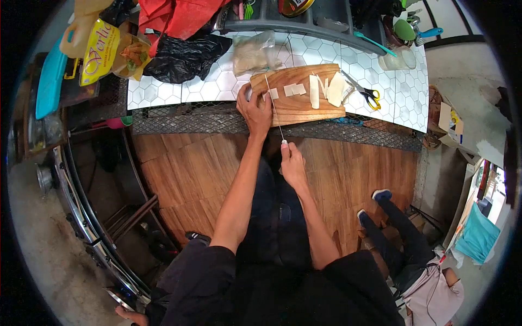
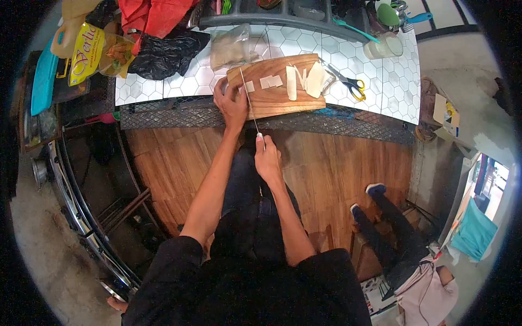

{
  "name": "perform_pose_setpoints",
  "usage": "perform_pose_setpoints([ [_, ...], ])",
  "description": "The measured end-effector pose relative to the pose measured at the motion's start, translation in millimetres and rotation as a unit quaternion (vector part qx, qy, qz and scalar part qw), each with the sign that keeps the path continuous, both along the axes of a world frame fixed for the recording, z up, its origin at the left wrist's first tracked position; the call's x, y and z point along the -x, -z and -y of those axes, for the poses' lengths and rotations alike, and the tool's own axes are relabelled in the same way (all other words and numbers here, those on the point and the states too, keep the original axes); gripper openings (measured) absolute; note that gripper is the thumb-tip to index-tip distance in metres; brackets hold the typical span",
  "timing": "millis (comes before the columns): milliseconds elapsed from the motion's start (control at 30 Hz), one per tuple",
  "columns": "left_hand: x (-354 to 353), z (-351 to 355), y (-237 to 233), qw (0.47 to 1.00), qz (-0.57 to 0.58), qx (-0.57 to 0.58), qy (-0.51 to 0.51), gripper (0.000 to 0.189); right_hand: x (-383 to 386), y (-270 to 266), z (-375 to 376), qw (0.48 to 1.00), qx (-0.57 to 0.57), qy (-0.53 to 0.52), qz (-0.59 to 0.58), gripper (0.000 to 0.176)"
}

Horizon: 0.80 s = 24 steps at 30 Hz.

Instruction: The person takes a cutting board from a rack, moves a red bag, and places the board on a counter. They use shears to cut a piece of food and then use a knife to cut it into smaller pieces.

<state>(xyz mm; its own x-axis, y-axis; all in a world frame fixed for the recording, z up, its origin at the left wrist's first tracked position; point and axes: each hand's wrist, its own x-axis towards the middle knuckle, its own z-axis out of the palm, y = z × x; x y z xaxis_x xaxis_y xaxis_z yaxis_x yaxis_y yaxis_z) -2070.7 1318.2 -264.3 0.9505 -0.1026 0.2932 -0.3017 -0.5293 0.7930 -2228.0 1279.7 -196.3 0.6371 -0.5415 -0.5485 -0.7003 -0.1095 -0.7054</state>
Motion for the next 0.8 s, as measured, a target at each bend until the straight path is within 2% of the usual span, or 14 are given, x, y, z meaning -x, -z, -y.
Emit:
perform_pose_setpoints([
  [33, 1, 1, -1, 1.0, -0.002, -0.001, -0.002, 0.02, -1, -2, 1, 1.0, 0.0, 0.001, -0.002, 0.039],
  [100, 4, 1, -2, 1.0, -0.006, -0.003, -0.002, 0.021, -2, -8, 2, 0.997, -0.069, 0.004, -0.043, 0.039],
  [200, 0, 1, -3, 1.0, 0.006, 0.003, 0.002, 0.021, 6, -6, 1, 0.996, -0.08, 0.012, -0.049, 0.039],
  [333, 2, 1, -1, 1.0, 0.008, 0.001, -0.005, 0.021, 5, -9, 4, 0.996, -0.066, 0.001, -0.057, 0.04],
  [400, 1, 1, 1, 1.0, 0.01, 0.003, -0.003, 0.021, -6, -10, 10, 0.999, -0.02, -0.027, 0.002, 0.042],
  [533, -1, 3, -2, 1.0, 0.018, 0.009, -0.007, 0.022, 4, -12, -7, 1.0, 0.022, 0.004, 0.0, 0.042],
  [567, 0, 2, -2, 1.0, 0.018, 0.003, -0.004, 0.023, 7, -11, -2, 0.999, -0.019, -0.013, -0.048, 0.042],
  [600, 2, 0, -1, 1.0, 0.017, -0.003, 0.0, 0.023, 3, -9, 3, 0.999, -0.019, -0.015, -0.049, 0.042],
  [800, 2, -2, -4, 1.0, -0.012, -0.002, 0.01, 0.023, -14, 7, 18, 0.998, 0.014, -0.026, 0.054, 0.043],
])
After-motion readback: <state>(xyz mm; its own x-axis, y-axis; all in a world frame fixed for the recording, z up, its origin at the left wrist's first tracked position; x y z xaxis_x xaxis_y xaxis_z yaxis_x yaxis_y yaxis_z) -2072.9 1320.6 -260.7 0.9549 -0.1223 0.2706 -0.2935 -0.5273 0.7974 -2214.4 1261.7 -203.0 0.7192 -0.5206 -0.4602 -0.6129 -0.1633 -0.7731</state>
